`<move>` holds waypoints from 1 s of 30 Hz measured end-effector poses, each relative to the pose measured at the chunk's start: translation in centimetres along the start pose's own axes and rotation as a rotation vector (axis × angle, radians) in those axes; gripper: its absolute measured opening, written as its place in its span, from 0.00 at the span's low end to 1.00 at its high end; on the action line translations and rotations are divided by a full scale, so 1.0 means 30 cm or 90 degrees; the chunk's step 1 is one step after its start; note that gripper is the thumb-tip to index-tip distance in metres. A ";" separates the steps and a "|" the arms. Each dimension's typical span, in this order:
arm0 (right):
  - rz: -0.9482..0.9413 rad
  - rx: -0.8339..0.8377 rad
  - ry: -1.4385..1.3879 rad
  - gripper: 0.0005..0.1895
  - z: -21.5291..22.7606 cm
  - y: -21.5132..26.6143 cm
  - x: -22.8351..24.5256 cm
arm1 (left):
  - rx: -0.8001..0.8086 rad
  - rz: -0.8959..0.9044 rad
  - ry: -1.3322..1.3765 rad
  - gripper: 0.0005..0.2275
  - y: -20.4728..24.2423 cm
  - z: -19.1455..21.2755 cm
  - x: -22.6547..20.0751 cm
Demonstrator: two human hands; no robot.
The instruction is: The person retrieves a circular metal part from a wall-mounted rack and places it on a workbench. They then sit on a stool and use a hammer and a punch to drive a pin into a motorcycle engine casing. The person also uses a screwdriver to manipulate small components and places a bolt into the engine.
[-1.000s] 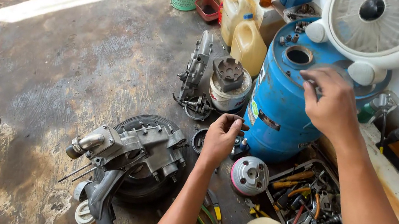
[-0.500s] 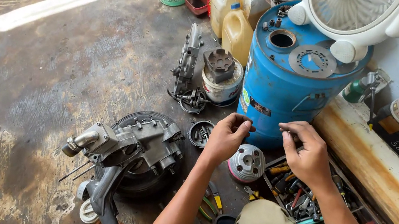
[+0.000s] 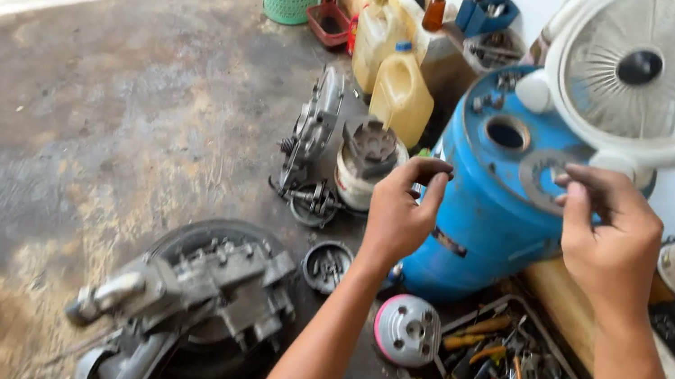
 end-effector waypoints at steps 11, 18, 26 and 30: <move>0.009 -0.082 0.163 0.10 -0.176 -0.171 -0.223 | 0.058 -0.047 -0.183 0.08 -0.441 -0.184 0.119; 0.029 -0.055 0.241 0.09 -0.205 -0.197 -0.218 | 0.141 -0.133 -0.430 0.12 -0.660 -0.334 0.156; -0.038 -0.025 0.287 0.10 -0.196 -0.246 -0.198 | 0.403 -0.216 -0.602 0.16 -0.791 -0.452 0.285; -0.047 -0.027 0.334 0.10 -0.201 -0.233 -0.235 | 0.377 -0.235 -0.597 0.09 -0.784 -0.417 0.224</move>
Point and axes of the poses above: each hand's wrist, its own y-axis away from the middle knuckle, its own z-axis out of the back of the hand, x = y × z, the point moved 3 cm from there along -y, towards the middle knuckle, and after that the axes turned 1 degree about y, right-handed, at the moved point
